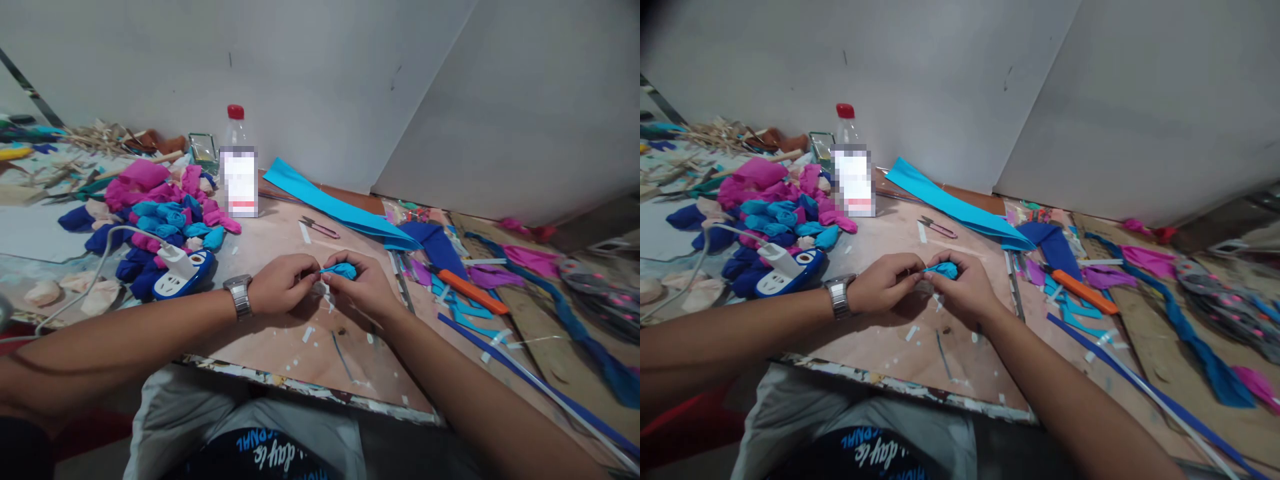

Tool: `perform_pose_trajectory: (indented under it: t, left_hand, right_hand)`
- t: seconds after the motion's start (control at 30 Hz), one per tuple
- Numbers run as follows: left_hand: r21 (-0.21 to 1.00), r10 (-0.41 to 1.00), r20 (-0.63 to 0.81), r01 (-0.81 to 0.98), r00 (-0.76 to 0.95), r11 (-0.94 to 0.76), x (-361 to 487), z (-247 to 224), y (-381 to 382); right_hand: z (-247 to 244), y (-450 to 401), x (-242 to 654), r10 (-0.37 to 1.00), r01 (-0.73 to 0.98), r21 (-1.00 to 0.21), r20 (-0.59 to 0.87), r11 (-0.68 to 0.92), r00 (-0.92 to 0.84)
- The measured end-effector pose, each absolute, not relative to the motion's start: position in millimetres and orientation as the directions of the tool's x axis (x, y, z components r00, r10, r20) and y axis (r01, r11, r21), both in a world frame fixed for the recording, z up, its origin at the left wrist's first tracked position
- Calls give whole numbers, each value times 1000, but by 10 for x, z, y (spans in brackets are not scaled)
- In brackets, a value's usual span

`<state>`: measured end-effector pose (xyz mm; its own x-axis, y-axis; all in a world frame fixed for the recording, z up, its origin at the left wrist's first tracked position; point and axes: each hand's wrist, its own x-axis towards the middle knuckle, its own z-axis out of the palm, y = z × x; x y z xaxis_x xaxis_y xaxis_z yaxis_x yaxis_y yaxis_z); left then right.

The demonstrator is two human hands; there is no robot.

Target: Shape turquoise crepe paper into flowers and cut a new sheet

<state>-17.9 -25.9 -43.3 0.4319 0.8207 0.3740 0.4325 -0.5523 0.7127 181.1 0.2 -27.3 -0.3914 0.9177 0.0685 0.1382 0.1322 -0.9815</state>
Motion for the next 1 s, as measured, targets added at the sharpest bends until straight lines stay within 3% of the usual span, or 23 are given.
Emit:
perform_pose_trajectory:
  t: [0.33,0.63,0.83,1.0]
  left_hand:
    - [699,801,508,391,317,-599,-175,-401,-267]
    - [675,803,502,434,322,-596,-195,-432,-242]
    - [715,836,426,438,345,-545,-192,-439,-231]
    - [725,814,458,380,357,-575,-181,-417,-254]
  right_hand:
    - [-257,-21,1801,929,82,-991,68,105,-363]
    - [-262,-17,1804,941,61,-993,72,98,-332]
    - [-269,-19,1810,941,68,-993,65,93,-333]
    - [-269,-12,1808,927,83,-987,102,140,-360]
